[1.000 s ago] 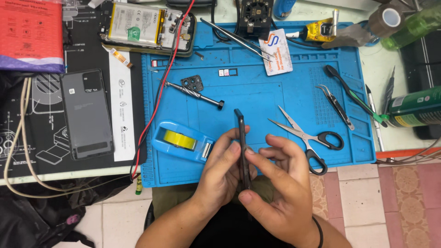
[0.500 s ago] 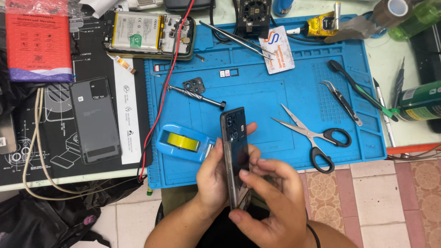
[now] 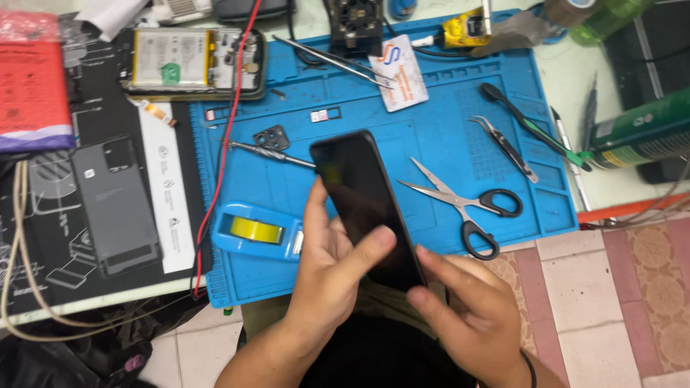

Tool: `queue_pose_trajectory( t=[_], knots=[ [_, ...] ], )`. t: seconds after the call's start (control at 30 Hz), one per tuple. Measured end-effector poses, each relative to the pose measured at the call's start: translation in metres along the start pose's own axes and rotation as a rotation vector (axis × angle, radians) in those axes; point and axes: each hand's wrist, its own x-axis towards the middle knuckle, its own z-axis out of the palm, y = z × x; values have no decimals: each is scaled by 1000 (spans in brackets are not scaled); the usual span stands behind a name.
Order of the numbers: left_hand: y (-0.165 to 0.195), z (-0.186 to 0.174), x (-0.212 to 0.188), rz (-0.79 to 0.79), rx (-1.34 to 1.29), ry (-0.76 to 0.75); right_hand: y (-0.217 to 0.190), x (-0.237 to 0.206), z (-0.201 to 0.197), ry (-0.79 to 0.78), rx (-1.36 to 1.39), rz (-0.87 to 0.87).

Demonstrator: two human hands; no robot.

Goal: The person removes the camera module from a disassembled smartphone using a screwdriver and tweezers, then tests the device by powering it on and interacting with the touchscreen. The person then applies and trims tape along the phone's edge.

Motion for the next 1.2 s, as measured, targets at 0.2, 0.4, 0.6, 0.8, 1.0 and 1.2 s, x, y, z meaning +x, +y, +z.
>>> queue_pose_trajectory(
  t=[0.2,0.4,0.6,0.8,1.0,1.2],
  knots=[
    [3,21,8,38,-39,51,-12,4,-8,20,352,9],
    [4,25,11,-10,-63,176,-17,12,-8,99,-123,-141],
    [4,26,11,32,7,216,-21,14,-4,137,-180,-130],
    [2,28,10,72,60,204,-26,11,-5,104,-188,-109],
    [0,28,6,114,136,191,-22,5,-7,104,-198,-30],
    [-8,30,-8,126,25,70,-2,8,-5,115,5,-86]
  ],
)
